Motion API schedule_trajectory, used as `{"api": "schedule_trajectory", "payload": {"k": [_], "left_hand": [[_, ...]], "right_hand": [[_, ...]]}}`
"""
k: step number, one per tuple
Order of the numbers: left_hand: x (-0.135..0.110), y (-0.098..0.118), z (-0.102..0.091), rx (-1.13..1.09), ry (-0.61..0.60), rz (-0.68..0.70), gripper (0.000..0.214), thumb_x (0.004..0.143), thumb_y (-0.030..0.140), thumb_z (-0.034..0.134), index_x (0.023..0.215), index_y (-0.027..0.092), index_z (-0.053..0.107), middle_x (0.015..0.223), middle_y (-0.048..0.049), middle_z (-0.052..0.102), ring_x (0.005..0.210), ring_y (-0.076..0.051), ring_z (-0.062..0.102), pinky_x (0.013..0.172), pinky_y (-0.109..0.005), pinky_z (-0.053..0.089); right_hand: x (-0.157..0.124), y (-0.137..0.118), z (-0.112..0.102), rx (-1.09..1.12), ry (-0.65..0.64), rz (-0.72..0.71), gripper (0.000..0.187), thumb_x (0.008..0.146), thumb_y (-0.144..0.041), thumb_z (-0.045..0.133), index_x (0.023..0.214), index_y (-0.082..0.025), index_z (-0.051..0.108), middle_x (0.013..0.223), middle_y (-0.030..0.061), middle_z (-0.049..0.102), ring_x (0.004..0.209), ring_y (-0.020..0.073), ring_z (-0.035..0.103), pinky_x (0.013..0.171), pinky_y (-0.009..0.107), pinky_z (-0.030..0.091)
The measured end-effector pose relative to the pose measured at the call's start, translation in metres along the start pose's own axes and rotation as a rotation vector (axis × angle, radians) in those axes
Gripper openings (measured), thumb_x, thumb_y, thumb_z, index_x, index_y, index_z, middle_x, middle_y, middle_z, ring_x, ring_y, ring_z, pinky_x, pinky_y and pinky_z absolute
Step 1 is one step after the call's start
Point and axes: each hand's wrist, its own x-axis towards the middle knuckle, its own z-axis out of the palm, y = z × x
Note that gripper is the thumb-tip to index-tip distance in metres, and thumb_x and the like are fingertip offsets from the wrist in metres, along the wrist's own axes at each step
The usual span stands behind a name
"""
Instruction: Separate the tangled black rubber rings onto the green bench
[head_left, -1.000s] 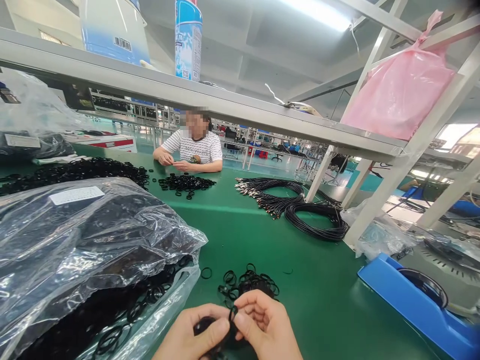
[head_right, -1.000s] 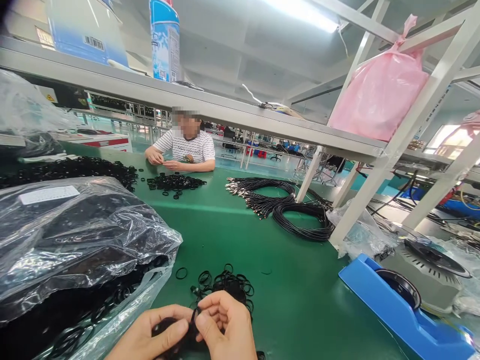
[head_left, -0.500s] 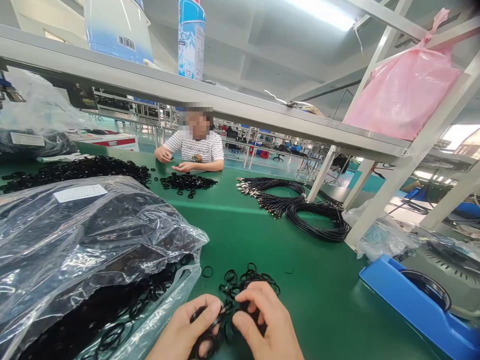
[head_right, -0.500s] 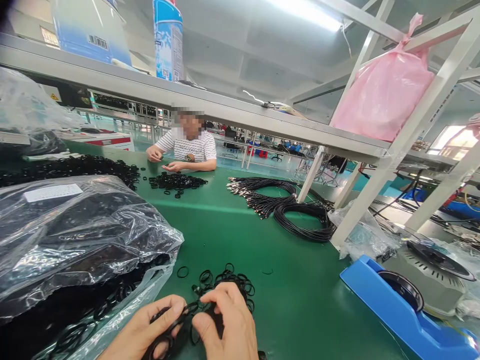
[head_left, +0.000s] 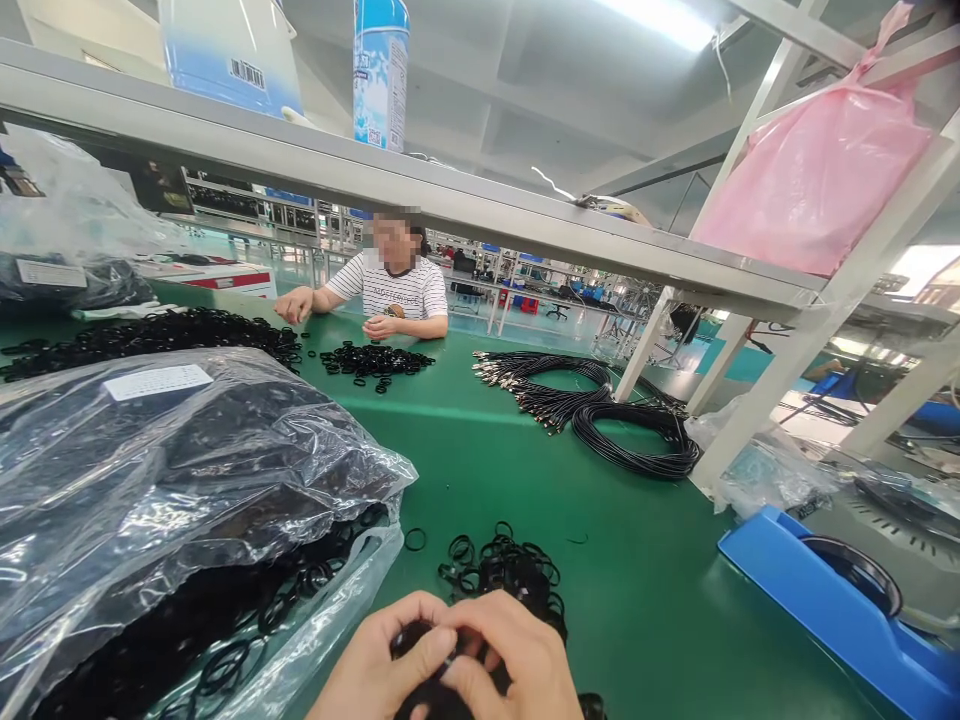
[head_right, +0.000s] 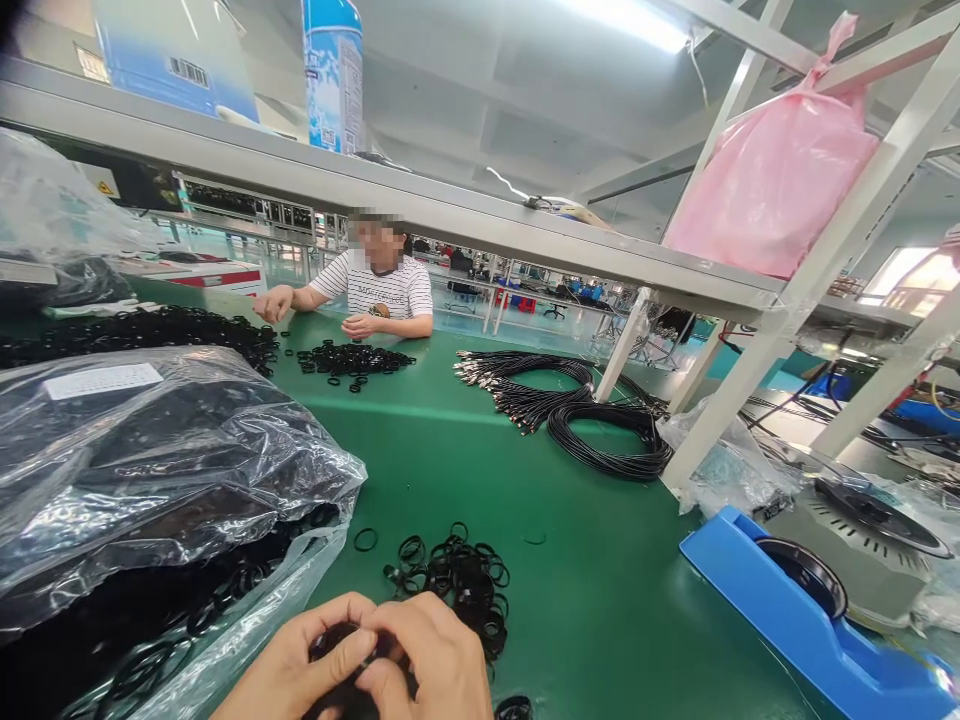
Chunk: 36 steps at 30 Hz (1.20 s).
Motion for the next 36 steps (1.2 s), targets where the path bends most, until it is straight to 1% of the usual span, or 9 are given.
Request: {"api": "schedule_trajectory", "payload": {"k": [6, 10, 14, 16, 20, 24, 28, 32, 36], "left_hand": [[-0.003, 0.008, 0.005, 0.046, -0.001, -0.077, 0.057, 0.072, 0.072, 0.055, 0.064, 0.016, 0.055, 0.041, 0.0066, 0.041, 0.030, -0.002, 0.031, 0.027, -0.011, 0.010], [-0.002, 0.005, 0.002, 0.013, 0.041, -0.060, 0.052, 0.070, 0.068, 0.062, 0.070, 0.016, 0.057, 0.048, 0.0021, 0.055, 0.029, -0.002, 0.033, 0.027, -0.012, 0.016], [0.000, 0.003, 0.002, 0.040, 0.044, -0.040, 0.053, 0.069, 0.069, 0.061, 0.079, 0.017, 0.059, 0.049, -0.0016, 0.061, 0.030, -0.005, 0.036, 0.028, -0.013, 0.021], [-0.003, 0.007, 0.006, 0.068, 0.035, -0.014, 0.056, 0.068, 0.070, 0.060, 0.082, 0.016, 0.061, 0.047, -0.0020, 0.061, 0.031, -0.006, 0.036, 0.028, -0.014, 0.020], [-0.011, 0.020, 0.016, 0.073, 0.075, -0.028, 0.058, 0.065, 0.071, 0.062, 0.075, 0.014, 0.063, 0.048, -0.0020, 0.059, 0.040, -0.009, 0.042, 0.029, -0.013, 0.022], [-0.013, 0.021, 0.016, 0.101, 0.075, -0.075, 0.062, 0.067, 0.074, 0.057, 0.087, 0.015, 0.063, 0.048, -0.0004, 0.057, 0.038, -0.009, 0.041, 0.029, -0.014, 0.023], [-0.010, 0.014, 0.008, 0.056, 0.123, -0.138, 0.064, 0.075, 0.074, 0.046, 0.099, 0.016, 0.058, 0.055, 0.0012, 0.058, 0.033, -0.006, 0.038, 0.031, -0.014, 0.013], [-0.010, 0.011, 0.006, 0.077, 0.161, -0.207, 0.068, 0.074, 0.077, 0.041, 0.104, 0.018, 0.056, 0.057, -0.0011, 0.061, 0.033, -0.006, 0.040, 0.034, -0.013, 0.009], [-0.011, 0.011, 0.007, 0.103, 0.202, -0.189, 0.068, 0.073, 0.079, 0.041, 0.098, 0.018, 0.059, 0.060, -0.0010, 0.062, 0.037, -0.007, 0.045, 0.033, -0.012, 0.018]], "right_hand": [[0.000, 0.007, -0.004, -0.034, 0.087, -0.045, 0.020, 0.085, -0.019, 0.047, 0.076, -0.022, 0.064, 0.070, -0.0016, 0.063, 0.064, 0.0112, 0.058, 0.060, 0.021, 0.041], [0.002, 0.011, -0.012, -0.022, 0.095, -0.038, 0.022, 0.089, -0.021, 0.044, 0.080, -0.021, 0.063, 0.071, -0.0006, 0.061, 0.063, 0.0111, 0.056, 0.059, 0.021, 0.040], [0.002, 0.009, -0.011, -0.051, 0.137, -0.103, 0.034, 0.092, -0.018, 0.033, 0.087, -0.024, 0.066, 0.093, 0.0030, 0.064, 0.087, 0.0142, 0.059, 0.076, 0.023, 0.044], [0.000, 0.006, -0.005, -0.062, 0.135, -0.092, 0.029, 0.091, -0.021, 0.038, 0.091, -0.028, 0.066, 0.094, 0.0017, 0.065, 0.090, 0.0155, 0.059, 0.078, 0.024, 0.045], [-0.005, 0.002, 0.008, -0.088, 0.011, -0.038, 0.018, 0.079, -0.019, 0.057, 0.090, -0.029, 0.066, 0.075, -0.0025, 0.063, 0.070, 0.0144, 0.059, 0.062, 0.022, 0.043], [-0.004, 0.007, 0.004, -0.111, 0.075, -0.014, 0.017, 0.085, -0.018, 0.049, 0.074, -0.023, 0.062, 0.068, -0.0025, 0.060, 0.061, 0.0109, 0.055, 0.057, 0.020, 0.039], [0.001, 0.010, -0.010, -0.115, 0.096, 0.068, 0.016, 0.087, -0.025, 0.050, 0.076, -0.021, 0.061, 0.068, -0.0018, 0.059, 0.059, 0.0116, 0.053, 0.054, 0.022, 0.038], [0.001, 0.008, -0.011, -0.169, 0.121, -0.060, 0.029, 0.094, -0.021, 0.033, 0.091, -0.024, 0.062, 0.094, 0.0029, 0.064, 0.090, 0.0172, 0.055, 0.077, 0.028, 0.042], [-0.002, 0.006, 0.001, -0.243, -0.026, -0.154, 0.011, 0.082, -0.021, 0.056, 0.089, -0.026, 0.062, 0.087, 0.0019, 0.061, 0.083, 0.0191, 0.053, 0.071, 0.031, 0.042]]}}
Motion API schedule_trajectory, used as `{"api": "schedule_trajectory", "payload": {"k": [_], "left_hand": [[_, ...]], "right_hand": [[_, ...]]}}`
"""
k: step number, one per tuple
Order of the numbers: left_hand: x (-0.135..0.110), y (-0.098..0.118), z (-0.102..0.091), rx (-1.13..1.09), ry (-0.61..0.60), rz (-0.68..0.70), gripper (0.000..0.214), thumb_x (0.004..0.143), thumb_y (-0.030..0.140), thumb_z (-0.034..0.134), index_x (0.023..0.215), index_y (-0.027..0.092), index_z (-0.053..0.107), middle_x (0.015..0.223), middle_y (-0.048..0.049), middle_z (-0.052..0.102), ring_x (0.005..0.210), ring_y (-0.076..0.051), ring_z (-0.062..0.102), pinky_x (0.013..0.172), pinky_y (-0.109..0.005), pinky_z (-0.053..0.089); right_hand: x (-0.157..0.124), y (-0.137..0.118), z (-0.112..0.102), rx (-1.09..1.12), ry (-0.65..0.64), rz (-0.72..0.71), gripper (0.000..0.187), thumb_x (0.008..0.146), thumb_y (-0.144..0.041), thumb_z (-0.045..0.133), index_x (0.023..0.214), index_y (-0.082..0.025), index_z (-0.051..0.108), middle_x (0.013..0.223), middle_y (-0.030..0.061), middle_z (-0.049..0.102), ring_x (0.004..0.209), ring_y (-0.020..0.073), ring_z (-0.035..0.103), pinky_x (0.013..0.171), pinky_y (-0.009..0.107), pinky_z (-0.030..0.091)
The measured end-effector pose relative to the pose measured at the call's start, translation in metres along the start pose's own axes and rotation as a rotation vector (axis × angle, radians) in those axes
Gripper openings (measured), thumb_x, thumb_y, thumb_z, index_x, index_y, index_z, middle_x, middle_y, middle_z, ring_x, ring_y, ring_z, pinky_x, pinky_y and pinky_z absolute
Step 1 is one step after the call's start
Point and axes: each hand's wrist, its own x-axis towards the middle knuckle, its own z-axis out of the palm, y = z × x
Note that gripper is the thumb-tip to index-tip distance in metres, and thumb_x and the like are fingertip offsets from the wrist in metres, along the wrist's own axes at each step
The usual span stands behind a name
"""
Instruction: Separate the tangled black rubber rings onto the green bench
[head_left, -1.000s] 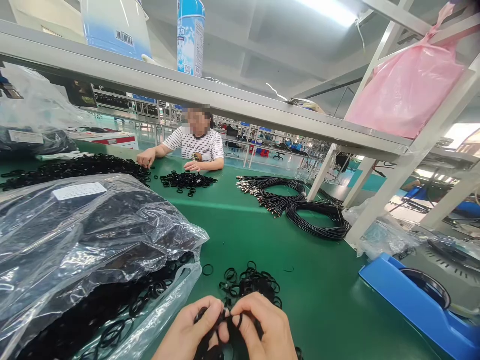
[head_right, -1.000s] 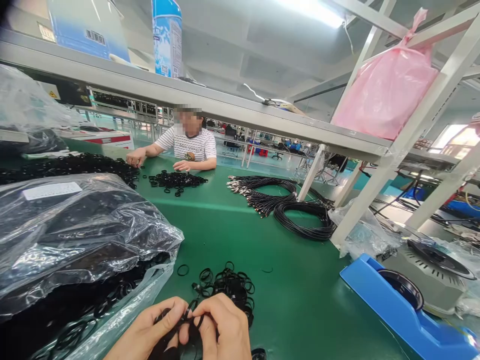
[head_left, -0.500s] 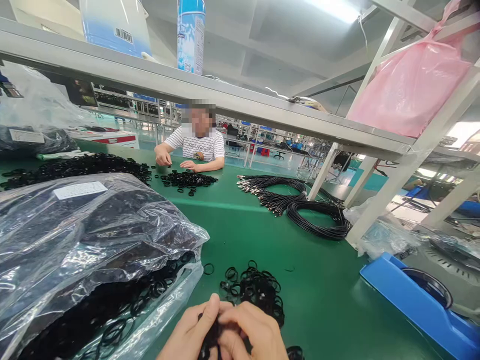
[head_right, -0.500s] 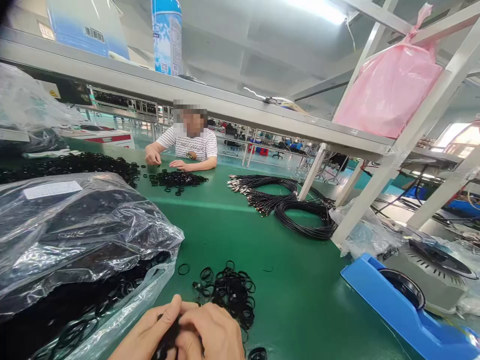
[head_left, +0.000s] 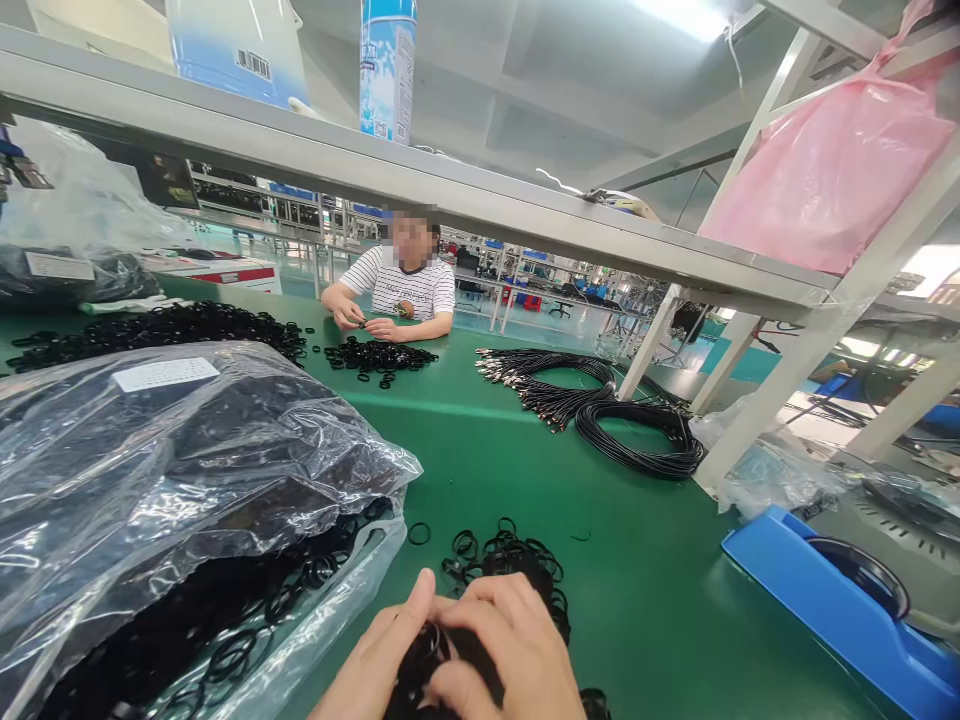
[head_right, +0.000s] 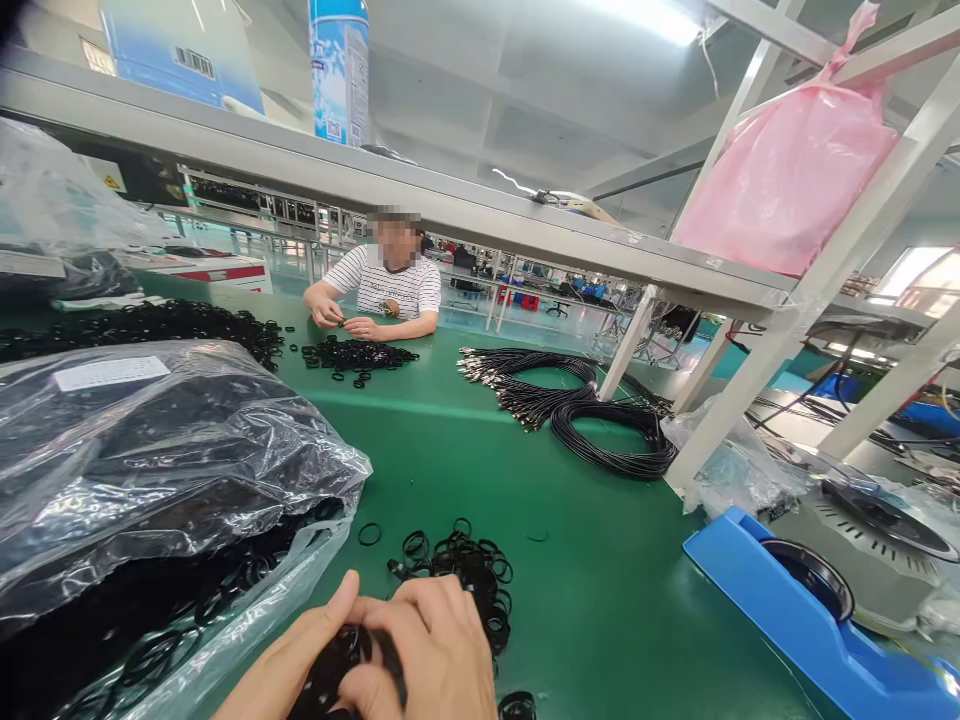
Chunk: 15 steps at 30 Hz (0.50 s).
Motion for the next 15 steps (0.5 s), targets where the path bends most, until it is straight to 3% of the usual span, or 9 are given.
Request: {"api": "schedule_trajectory", "payload": {"k": [3, 5, 8, 11, 15], "left_hand": [[0.002, -0.001, 0.000, 0.058, -0.053, 0.071, 0.064, 0.075, 0.077, 0.041, 0.087, 0.018, 0.062, 0.058, -0.0004, 0.060, 0.035, -0.006, 0.042, 0.031, -0.012, 0.019], [0.005, -0.002, 0.000, 0.097, -0.155, 0.114, 0.063, 0.076, 0.075, 0.041, 0.072, 0.016, 0.060, 0.046, 0.0024, 0.050, 0.031, -0.006, 0.036, 0.029, -0.013, 0.013], [0.013, -0.006, -0.001, 0.056, -0.225, 0.183, 0.053, 0.072, 0.068, 0.058, 0.065, 0.016, 0.057, 0.042, 0.0059, 0.044, 0.029, -0.003, 0.031, 0.028, -0.013, 0.014], [0.021, -0.009, -0.003, -0.065, -0.162, 0.237, 0.048, 0.066, 0.061, 0.069, 0.063, 0.015, 0.055, 0.049, 0.0059, 0.050, 0.029, 0.000, 0.030, 0.031, -0.013, 0.018], [0.025, -0.008, -0.009, -0.084, -0.050, 0.240, 0.054, 0.062, 0.065, 0.069, 0.057, 0.014, 0.055, 0.047, 0.0050, 0.050, 0.030, -0.001, 0.028, 0.031, -0.013, 0.016]], "right_hand": [[0.000, 0.002, 0.003, 0.023, -0.009, 0.004, 0.010, 0.079, -0.015, 0.058, 0.073, -0.022, 0.061, 0.078, 0.0005, 0.060, 0.075, 0.0169, 0.053, 0.067, 0.028, 0.041], [0.001, 0.003, 0.000, 0.086, 0.020, 0.129, 0.014, 0.081, -0.015, 0.057, 0.071, -0.022, 0.062, 0.073, -0.0010, 0.062, 0.071, 0.0147, 0.054, 0.065, 0.025, 0.040], [0.003, 0.004, -0.008, 0.134, 0.025, 0.292, 0.011, 0.080, -0.019, 0.061, 0.071, -0.023, 0.066, 0.067, -0.0028, 0.064, 0.065, 0.0131, 0.055, 0.061, 0.022, 0.040], [0.005, 0.005, -0.019, 0.165, 0.053, 0.319, 0.012, 0.083, -0.024, 0.058, 0.077, -0.024, 0.069, 0.073, -0.0022, 0.067, 0.067, 0.0135, 0.057, 0.062, 0.021, 0.042], [0.010, 0.008, -0.034, 0.167, 0.084, 0.393, 0.016, 0.086, -0.031, 0.055, 0.082, -0.024, 0.068, 0.077, -0.0008, 0.067, 0.067, 0.0138, 0.058, 0.061, 0.020, 0.044]]}}
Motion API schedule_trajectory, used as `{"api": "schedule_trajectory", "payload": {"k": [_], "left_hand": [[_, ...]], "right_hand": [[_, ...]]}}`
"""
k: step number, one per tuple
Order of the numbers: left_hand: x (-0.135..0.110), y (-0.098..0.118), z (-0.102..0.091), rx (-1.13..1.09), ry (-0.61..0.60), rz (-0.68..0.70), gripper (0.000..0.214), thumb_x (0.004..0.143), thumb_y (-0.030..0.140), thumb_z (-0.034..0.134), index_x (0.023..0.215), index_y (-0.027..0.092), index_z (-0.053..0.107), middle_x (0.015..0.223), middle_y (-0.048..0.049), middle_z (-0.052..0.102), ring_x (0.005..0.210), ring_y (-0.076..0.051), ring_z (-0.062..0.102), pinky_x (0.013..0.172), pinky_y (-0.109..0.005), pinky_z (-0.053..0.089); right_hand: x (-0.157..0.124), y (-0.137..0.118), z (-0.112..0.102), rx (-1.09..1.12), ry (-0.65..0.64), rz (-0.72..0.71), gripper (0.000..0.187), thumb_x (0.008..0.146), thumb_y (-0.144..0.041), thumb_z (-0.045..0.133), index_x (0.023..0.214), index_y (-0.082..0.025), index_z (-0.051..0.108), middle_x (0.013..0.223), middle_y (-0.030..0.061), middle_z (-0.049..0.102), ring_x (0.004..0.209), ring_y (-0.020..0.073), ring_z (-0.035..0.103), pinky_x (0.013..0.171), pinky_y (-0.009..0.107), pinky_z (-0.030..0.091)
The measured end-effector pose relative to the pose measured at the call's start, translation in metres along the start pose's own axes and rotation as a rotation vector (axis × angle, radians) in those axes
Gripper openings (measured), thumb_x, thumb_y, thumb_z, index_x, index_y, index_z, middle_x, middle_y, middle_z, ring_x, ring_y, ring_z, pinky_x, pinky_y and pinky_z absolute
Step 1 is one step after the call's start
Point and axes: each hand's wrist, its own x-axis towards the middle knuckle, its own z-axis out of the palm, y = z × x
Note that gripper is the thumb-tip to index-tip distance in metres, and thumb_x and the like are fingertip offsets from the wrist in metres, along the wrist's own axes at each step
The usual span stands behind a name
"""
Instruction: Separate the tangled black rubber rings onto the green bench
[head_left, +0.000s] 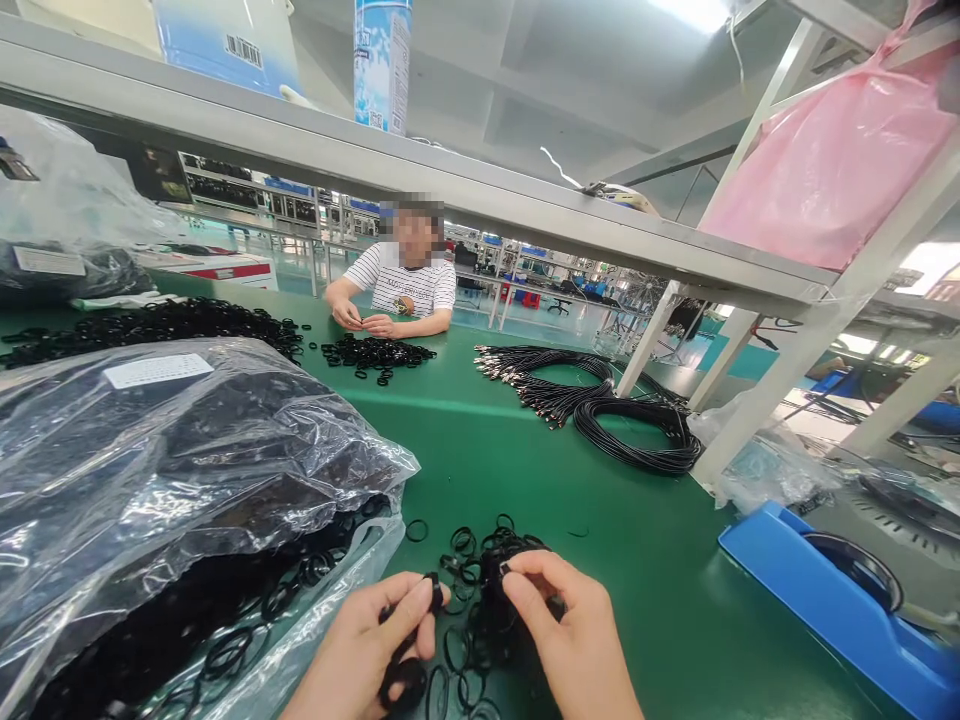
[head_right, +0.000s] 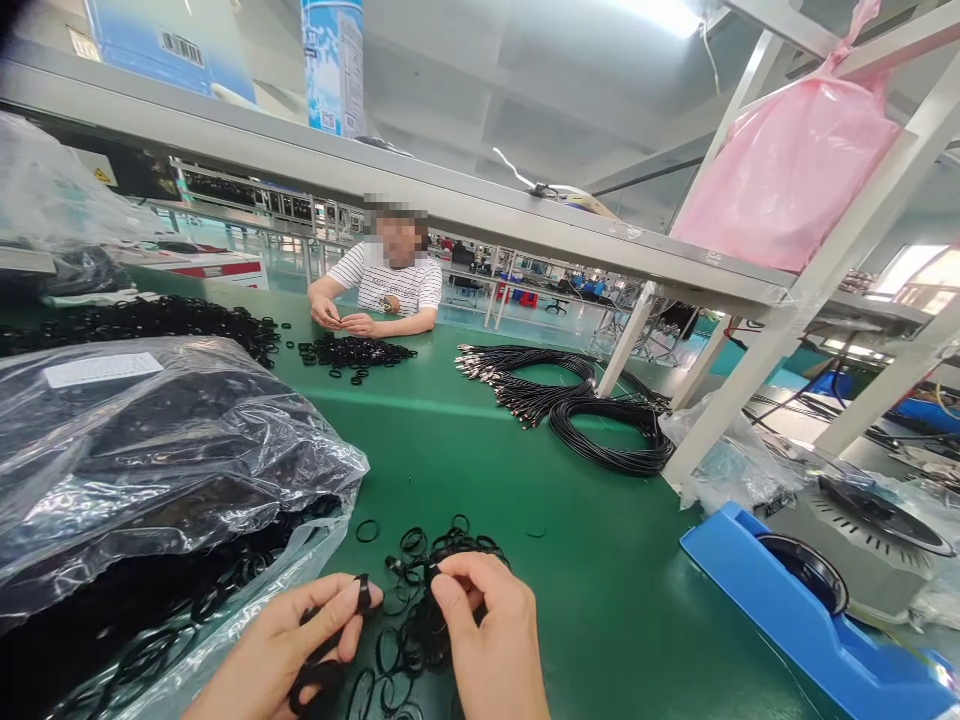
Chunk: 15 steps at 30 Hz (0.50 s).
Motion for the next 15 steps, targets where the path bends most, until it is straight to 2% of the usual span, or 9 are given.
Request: {"api": "schedule_trajectory", "payload": {"k": [5, 10, 12, 15], "left_hand": [[0.0005, 0.0015, -0.0015, 0.044, 0.036, 0.025, 0.056, 0.057, 0.067, 0.072, 0.055, 0.013, 0.056, 0.043, 0.0071, 0.044, 0.028, 0.000, 0.029, 0.030, -0.013, 0.020], [-0.0028, 0.0074, 0.0019, -0.004, 0.044, 0.000, 0.057, 0.055, 0.069, 0.072, 0.060, 0.014, 0.058, 0.047, 0.0075, 0.045, 0.032, 0.000, 0.030, 0.031, -0.012, 0.021], [-0.0048, 0.0094, 0.0027, 0.012, 0.025, -0.040, 0.056, 0.059, 0.069, 0.069, 0.059, 0.015, 0.056, 0.046, 0.0066, 0.046, 0.033, -0.002, 0.030, 0.031, -0.013, 0.022], [-0.0068, 0.0072, 0.0033, 0.074, -0.010, -0.039, 0.055, 0.065, 0.068, 0.066, 0.061, 0.014, 0.057, 0.051, 0.0042, 0.050, 0.036, -0.002, 0.032, 0.033, -0.013, 0.024]], "right_hand": [[0.0037, 0.0014, -0.0059, -0.185, -0.053, -0.111, 0.012, 0.083, -0.020, 0.054, 0.079, -0.023, 0.064, 0.086, -0.0005, 0.066, 0.079, 0.0160, 0.060, 0.067, 0.023, 0.045], [-0.0014, 0.0081, -0.0031, -0.377, -0.081, -0.206, 0.018, 0.082, -0.013, 0.052, 0.086, -0.026, 0.063, 0.077, -0.0023, 0.065, 0.074, 0.0170, 0.058, 0.070, 0.028, 0.043], [-0.0019, 0.0067, -0.0029, -0.313, -0.104, -0.146, 0.019, 0.081, -0.015, 0.054, 0.087, -0.027, 0.066, 0.078, -0.0021, 0.067, 0.074, 0.0174, 0.060, 0.072, 0.028, 0.043], [0.0001, -0.0007, -0.0036, -0.032, -0.193, 0.096, 0.013, 0.079, -0.023, 0.058, 0.082, -0.023, 0.070, 0.074, 0.0005, 0.069, 0.069, 0.0172, 0.062, 0.065, 0.026, 0.045]]}}
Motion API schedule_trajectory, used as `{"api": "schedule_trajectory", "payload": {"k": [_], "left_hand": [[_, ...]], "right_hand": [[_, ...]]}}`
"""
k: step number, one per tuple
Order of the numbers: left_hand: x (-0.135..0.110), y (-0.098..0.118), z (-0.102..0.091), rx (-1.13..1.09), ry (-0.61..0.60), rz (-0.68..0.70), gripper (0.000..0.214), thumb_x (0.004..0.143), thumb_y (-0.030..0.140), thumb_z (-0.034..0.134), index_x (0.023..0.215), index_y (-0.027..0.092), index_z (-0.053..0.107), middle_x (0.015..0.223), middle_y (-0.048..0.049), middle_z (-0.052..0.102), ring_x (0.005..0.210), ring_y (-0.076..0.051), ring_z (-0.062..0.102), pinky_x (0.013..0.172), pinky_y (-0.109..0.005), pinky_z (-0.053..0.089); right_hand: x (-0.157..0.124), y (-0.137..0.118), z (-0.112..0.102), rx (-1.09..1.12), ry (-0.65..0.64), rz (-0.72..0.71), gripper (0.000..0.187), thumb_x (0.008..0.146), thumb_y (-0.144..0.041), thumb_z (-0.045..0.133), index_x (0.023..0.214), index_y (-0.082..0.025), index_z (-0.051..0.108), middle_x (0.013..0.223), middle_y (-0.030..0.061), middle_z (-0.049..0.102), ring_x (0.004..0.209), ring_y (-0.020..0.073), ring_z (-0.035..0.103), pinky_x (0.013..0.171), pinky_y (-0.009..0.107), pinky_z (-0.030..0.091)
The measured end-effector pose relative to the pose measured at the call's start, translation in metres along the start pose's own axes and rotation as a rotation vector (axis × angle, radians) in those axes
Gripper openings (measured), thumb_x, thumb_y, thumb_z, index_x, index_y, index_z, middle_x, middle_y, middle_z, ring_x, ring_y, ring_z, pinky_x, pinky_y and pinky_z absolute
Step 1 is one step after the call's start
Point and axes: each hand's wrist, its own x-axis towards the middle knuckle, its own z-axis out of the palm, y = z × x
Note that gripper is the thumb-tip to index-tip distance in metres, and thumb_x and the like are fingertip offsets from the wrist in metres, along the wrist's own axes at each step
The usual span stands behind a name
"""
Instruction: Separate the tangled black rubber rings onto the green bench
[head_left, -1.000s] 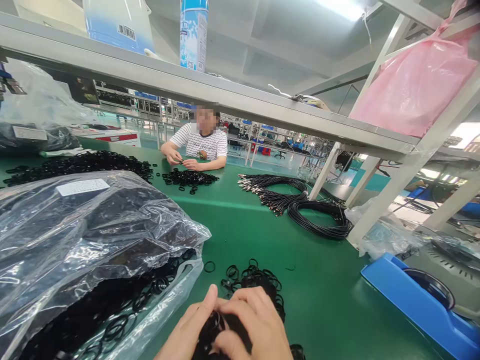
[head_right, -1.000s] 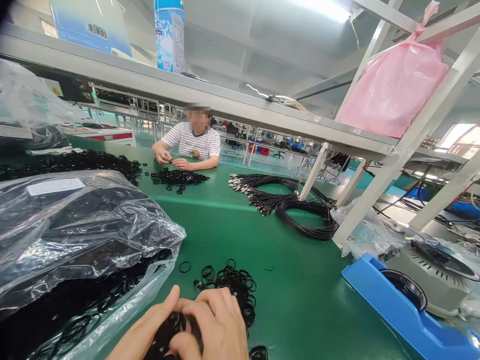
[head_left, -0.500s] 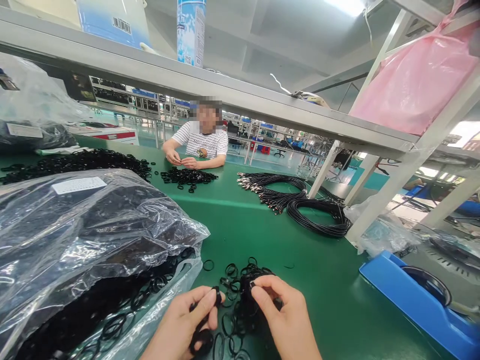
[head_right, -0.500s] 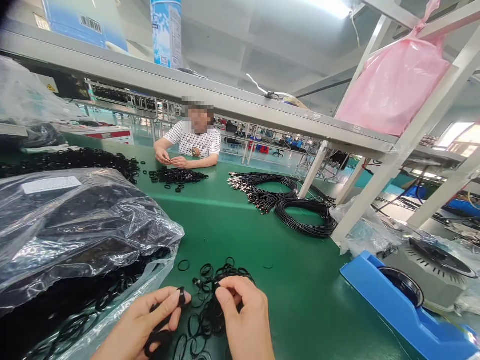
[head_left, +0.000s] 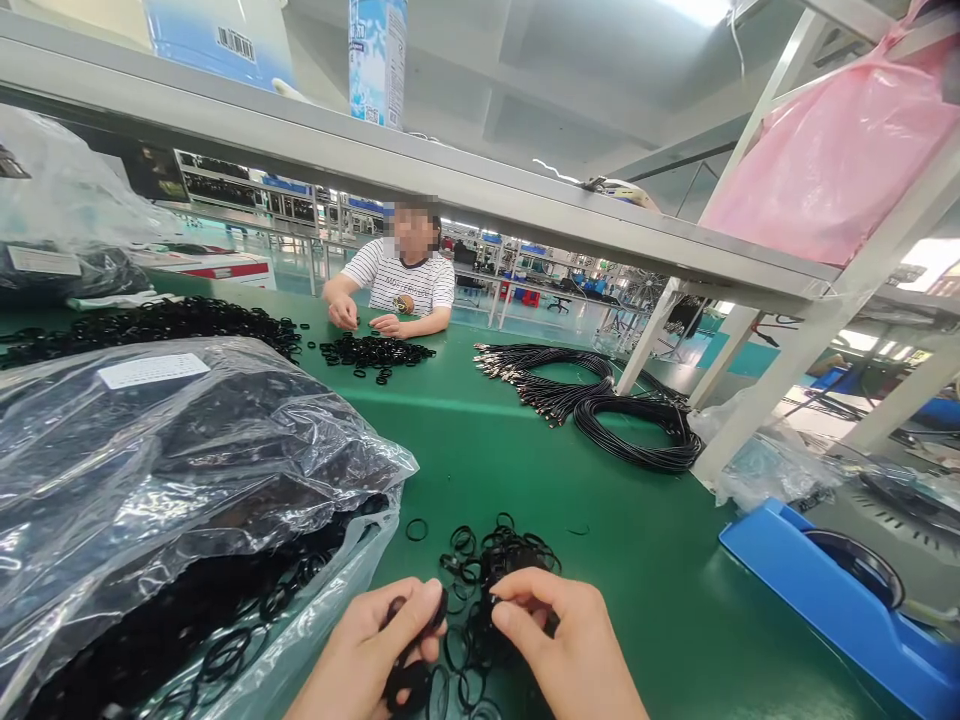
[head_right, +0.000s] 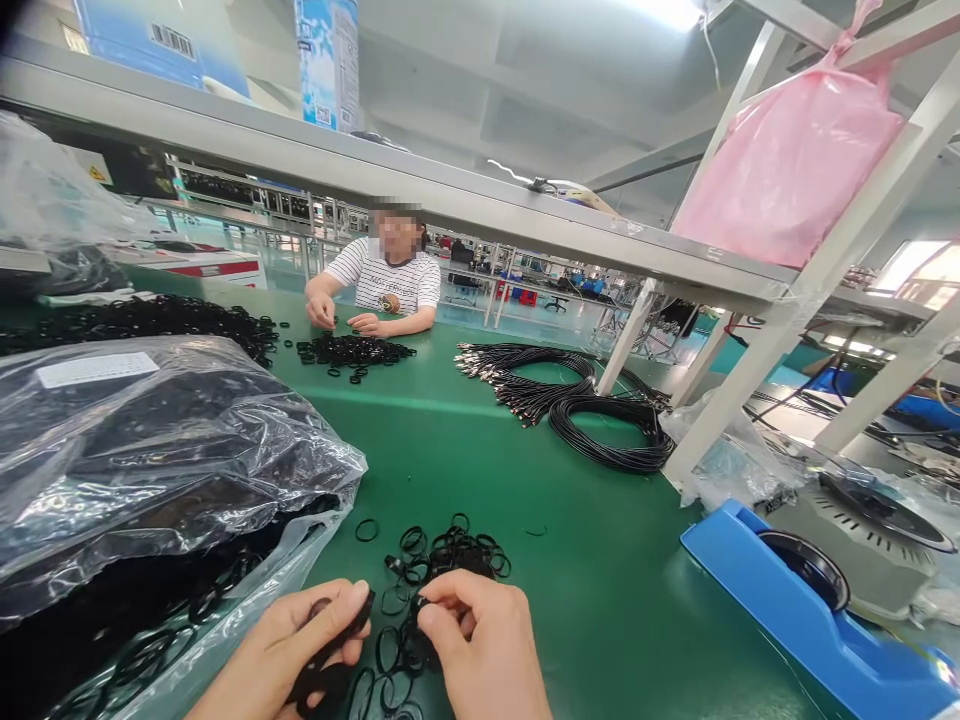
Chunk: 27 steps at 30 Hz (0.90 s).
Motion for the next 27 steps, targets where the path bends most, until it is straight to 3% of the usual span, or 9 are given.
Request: {"api": "schedule_trajectory", "payload": {"k": [3, 6, 11, 17, 22, 27], "left_hand": [[-0.001, -0.007, 0.001, -0.016, -0.050, 0.070, 0.057, 0.061, 0.065, 0.072, 0.082, 0.013, 0.066, 0.059, 0.0031, 0.056, 0.039, -0.001, 0.031, 0.034, -0.012, 0.026], [-0.001, -0.012, 0.003, -0.032, -0.094, 0.084, 0.068, 0.059, 0.067, 0.072, 0.102, 0.016, 0.063, 0.058, 0.0044, 0.056, 0.039, -0.002, 0.031, 0.033, -0.012, 0.024], [-0.005, -0.007, 0.008, 0.179, -0.088, 0.111, 0.048, 0.069, 0.062, 0.065, 0.080, 0.015, 0.061, 0.055, 0.0049, 0.051, 0.040, -0.004, 0.033, 0.033, -0.013, 0.027], [-0.015, 0.005, 0.010, 0.339, 0.008, 0.177, 0.020, 0.076, 0.040, 0.055, 0.081, 0.021, 0.058, 0.058, 0.0062, 0.047, 0.047, -0.009, 0.041, 0.035, -0.015, 0.033], [-0.016, 0.004, 0.010, 0.517, 0.029, 0.231, 0.017, 0.075, 0.032, 0.050, 0.075, 0.021, 0.063, 0.059, 0.0052, 0.049, 0.052, -0.011, 0.045, 0.046, -0.019, 0.037], [-0.015, 0.004, 0.010, 0.612, 0.049, 0.312, 0.014, 0.074, 0.029, 0.049, 0.071, 0.021, 0.060, 0.061, 0.0041, 0.052, 0.061, -0.014, 0.049, 0.058, -0.022, 0.036]], "right_hand": [[0.001, -0.007, 0.000, 0.326, -0.120, 0.128, 0.015, 0.077, -0.027, 0.060, 0.081, -0.017, 0.070, 0.071, 0.0049, 0.070, 0.067, 0.0174, 0.064, 0.063, 0.025, 0.049], [0.001, -0.008, 0.003, 0.438, -0.157, 0.158, 0.018, 0.075, -0.026, 0.061, 0.083, -0.013, 0.069, 0.074, 0.0082, 0.070, 0.068, 0.0173, 0.065, 0.065, 0.025, 0.050], [0.000, -0.005, 0.013, 0.425, -0.149, 0.175, 0.015, 0.070, -0.023, 0.063, 0.079, -0.012, 0.068, 0.069, 0.0058, 0.068, 0.065, 0.0152, 0.062, 0.060, 0.022, 0.046], [0.001, -0.002, 0.019, 0.480, -0.111, 0.225, 0.018, 0.063, -0.023, 0.065, 0.078, -0.013, 0.064, 0.063, 0.0026, 0.066, 0.059, 0.0134, 0.059, 0.058, 0.022, 0.043], [-0.001, -0.002, 0.025, 0.428, -0.003, 0.203, 0.020, 0.060, -0.026, 0.062, 0.075, -0.013, 0.062, 0.062, 0.0050, 0.068, 0.056, 0.0144, 0.060, 0.055, 0.022, 0.044], [-0.003, -0.004, 0.028, 0.262, 0.022, 0.180, 0.019, 0.061, -0.029, 0.058, 0.074, -0.015, 0.062, 0.062, 0.0053, 0.069, 0.053, 0.0135, 0.058, 0.051, 0.020, 0.043]]}}
